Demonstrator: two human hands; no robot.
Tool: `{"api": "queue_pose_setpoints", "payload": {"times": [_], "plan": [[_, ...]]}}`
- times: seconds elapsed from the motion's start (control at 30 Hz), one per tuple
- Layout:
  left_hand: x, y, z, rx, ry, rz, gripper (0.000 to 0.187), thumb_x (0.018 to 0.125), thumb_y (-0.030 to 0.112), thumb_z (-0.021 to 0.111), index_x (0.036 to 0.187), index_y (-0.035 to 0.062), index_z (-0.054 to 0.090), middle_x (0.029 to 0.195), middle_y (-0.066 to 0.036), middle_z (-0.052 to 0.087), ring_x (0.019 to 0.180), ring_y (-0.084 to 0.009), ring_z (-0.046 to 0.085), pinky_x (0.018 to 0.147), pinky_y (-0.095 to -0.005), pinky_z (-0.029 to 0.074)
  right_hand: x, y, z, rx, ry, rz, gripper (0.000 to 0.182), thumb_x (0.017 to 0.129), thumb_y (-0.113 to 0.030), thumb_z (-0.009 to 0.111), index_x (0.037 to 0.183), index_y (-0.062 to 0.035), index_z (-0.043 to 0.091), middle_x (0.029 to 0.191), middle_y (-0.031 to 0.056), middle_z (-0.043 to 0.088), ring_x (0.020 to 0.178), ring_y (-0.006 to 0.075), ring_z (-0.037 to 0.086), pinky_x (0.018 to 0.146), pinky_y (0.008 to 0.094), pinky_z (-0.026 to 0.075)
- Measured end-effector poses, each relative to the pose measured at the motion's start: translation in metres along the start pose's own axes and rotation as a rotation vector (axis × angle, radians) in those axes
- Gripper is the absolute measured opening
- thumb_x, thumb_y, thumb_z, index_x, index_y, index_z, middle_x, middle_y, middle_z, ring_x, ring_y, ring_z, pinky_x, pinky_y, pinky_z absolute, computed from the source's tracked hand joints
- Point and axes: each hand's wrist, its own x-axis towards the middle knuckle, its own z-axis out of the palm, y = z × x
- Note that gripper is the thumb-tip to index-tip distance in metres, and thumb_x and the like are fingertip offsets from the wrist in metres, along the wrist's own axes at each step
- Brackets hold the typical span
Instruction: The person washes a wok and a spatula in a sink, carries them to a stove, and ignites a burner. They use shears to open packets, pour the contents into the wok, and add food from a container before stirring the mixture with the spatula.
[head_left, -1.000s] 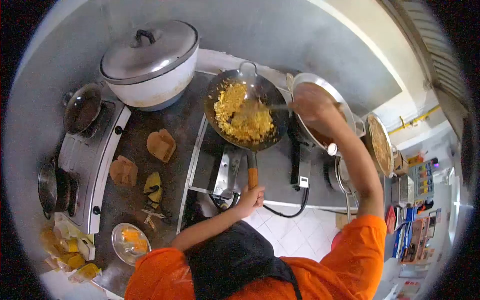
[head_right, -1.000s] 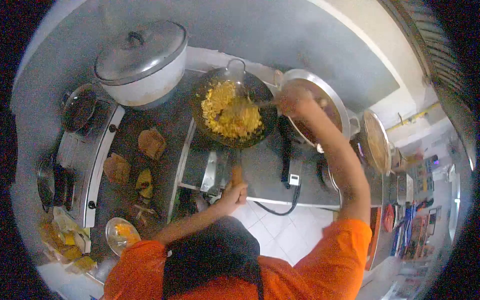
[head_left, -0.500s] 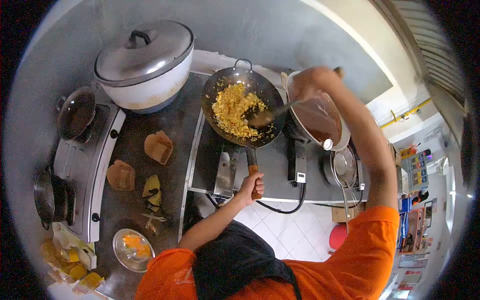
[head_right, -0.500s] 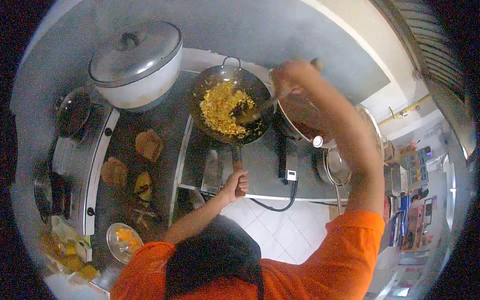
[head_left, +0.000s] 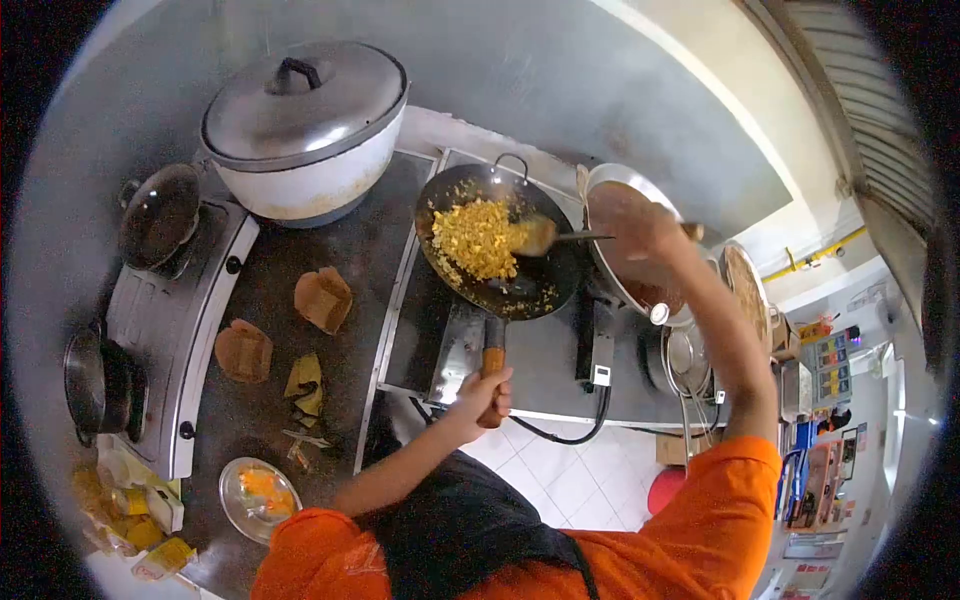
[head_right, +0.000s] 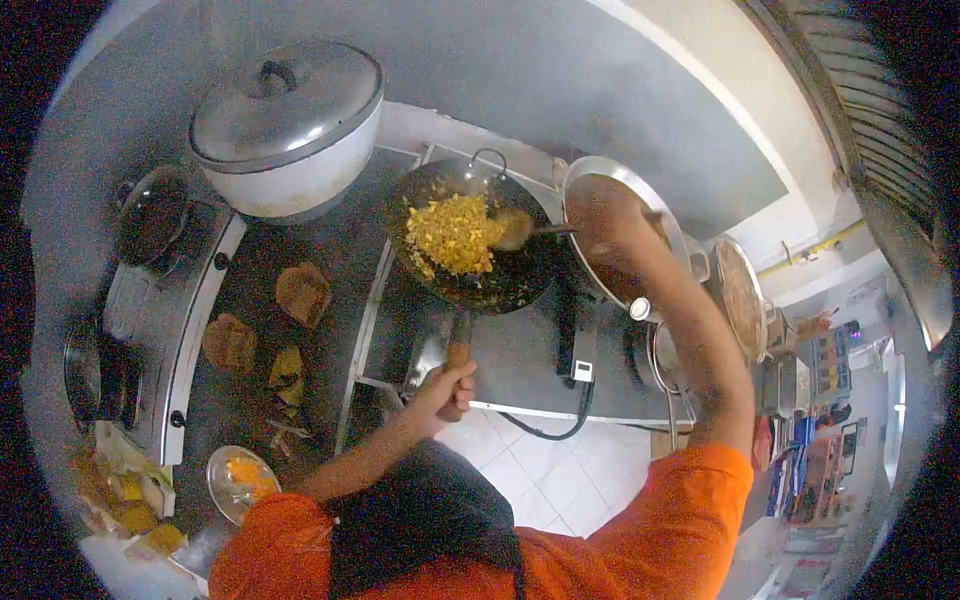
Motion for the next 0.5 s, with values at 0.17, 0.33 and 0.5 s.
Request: {"api": "queue_pose_setpoints", "payload": {"times": [0.17,0.33,0.5], "plan": [[-0.006,0.033,-0.031,0.035,-0.041,-0.126,0.02,0.089,0.02,0.062,0.097,0.0127,0.045,0.067,0.004,0.045,0.049,-0.005,0.043,0.042,-0.0204,0.037,0.027,-0.058,-0.067,-0.311,-0.247,0.203,0.026,0.087,-0.032,0.048,0.097,-0.0149,0.066,0.089,0.0118,0.066,0.075,0.0287,0.066,0.069,0.0384,0.055],[-0.004,0.038,-0.034,0.106,-0.011,-0.121,0.018,0.091,0.019,0.06,0.099,0.0128,0.046,0.066,0.006,0.043,0.048,-0.0034,0.041,0.04,-0.0198,0.034,0.019,0.007,-0.015,-0.413,-0.573,0.171,0.026,0.083,-0.021,0.054,0.104,-0.0127,0.067,0.09,0.0118,0.065,0.075,0.0265,0.067,0.068,0.0388,0.055],[-0.008,0.055,-0.038,0.233,0.055,-0.144,0.022,0.092,0.018,0.056,0.112,0.0107,0.048,0.062,0.007,0.041,0.045,-0.002,0.038,0.037,-0.0182,0.031,0.037,0.057,0.04,-0.498,-0.374,0.012,0.021,0.081,-0.017,0.056,0.099,-0.0163,0.066,0.089,0.011,0.065,0.075,0.0251,0.067,0.061,0.0367,0.055]]}}
